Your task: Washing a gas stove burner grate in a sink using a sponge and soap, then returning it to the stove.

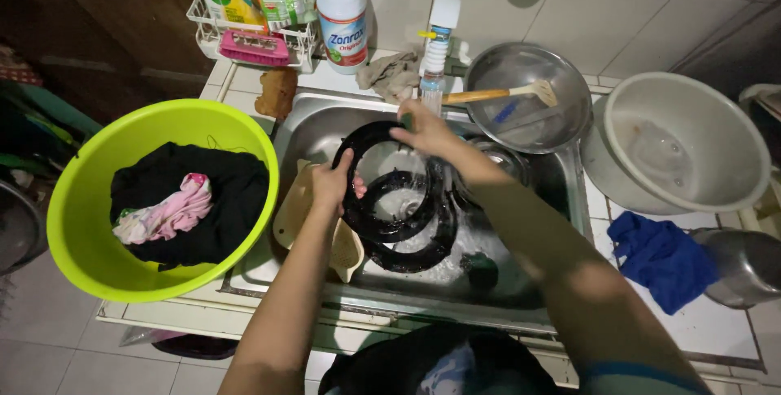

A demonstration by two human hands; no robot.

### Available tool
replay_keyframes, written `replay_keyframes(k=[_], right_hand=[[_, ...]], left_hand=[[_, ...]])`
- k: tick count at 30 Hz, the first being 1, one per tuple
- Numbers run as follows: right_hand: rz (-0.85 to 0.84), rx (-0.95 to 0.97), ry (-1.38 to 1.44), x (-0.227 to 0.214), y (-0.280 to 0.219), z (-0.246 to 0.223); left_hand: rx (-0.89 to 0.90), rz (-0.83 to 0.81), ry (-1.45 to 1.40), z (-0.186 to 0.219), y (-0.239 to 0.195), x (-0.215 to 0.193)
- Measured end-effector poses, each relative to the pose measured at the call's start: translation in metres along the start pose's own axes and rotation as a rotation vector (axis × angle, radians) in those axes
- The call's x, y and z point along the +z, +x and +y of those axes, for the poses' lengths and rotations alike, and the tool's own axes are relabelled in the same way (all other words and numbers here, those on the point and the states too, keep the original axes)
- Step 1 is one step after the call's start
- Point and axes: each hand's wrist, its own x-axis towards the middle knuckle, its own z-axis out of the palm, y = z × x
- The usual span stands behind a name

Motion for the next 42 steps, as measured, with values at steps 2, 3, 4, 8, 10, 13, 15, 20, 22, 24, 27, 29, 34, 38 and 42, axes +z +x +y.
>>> replay_keyframes(k=[2, 3, 4, 8, 10, 13, 15, 20, 22, 24, 27, 29, 34, 38, 42], right_hand=[[0.013, 0.442, 0.432, -0.013, -0.008, -0.016], [0.016, 0.441, 0.431, -0.008, -0.006, -0.007], [0.05, 0.414, 0.502, -0.004, -0.004, 0.003], [0.178, 0.191, 0.358, -0.003, 0.002, -0.006], [0.148, 0.248, 0.219, -0.001, 0.008, 0.013], [0.156, 0.336, 0.03, -0.003, 0.008, 0.027], [0.196, 0.367, -0.019, -0.008, 0.004, 0.014], [0.246, 0.507, -0.11, -0.032, -0.017, -0.043], [0.266, 0.413, -0.16, -0.045, -0.028, -0.036], [0.283, 0.321, -0.211, -0.063, -0.04, -0.036], [0.134, 0.136, -0.235, -0.109, -0.066, -0.033], [0.241, 0.078, -0.138, -0.149, -0.093, -0.015], [0.524, 0.214, -0.522, -0.258, -0.171, -0.006], [0.808, 0.487, -0.695, -0.316, -0.228, 0.073], [0.743, 0.869, -0.228, -0.325, -0.23, 0.083]], left_hand=[[0.002, 0.011, -0.025, -0.004, 0.004, 0.001], [0.005, 0.009, -0.024, -0.005, 0.004, 0.002], [-0.005, 0.024, -0.066, -0.006, 0.004, 0.003], [-0.061, 0.055, -0.12, -0.007, 0.0, 0.002], [-0.068, 0.061, -0.133, -0.017, 0.008, -0.001], [-0.088, 0.08, -0.174, -0.027, 0.013, -0.001], [-0.104, 0.092, -0.201, -0.03, 0.012, -0.001], [-0.203, 0.05, -0.294, -0.042, 0.007, 0.001], [-0.203, 0.018, -0.31, -0.051, 0.013, 0.004], [-0.205, -0.013, -0.326, -0.052, 0.012, 0.008], [-0.281, -0.091, -0.382, -0.047, 0.006, 0.018], [-0.299, -0.18, -0.443, -0.057, 0.012, 0.023], [-0.301, -0.221, -0.494, -0.079, 0.03, 0.033], [-0.309, -0.263, -0.569, -0.09, 0.035, 0.037], [-0.319, -0.247, -0.558, -0.078, 0.024, 0.033]])
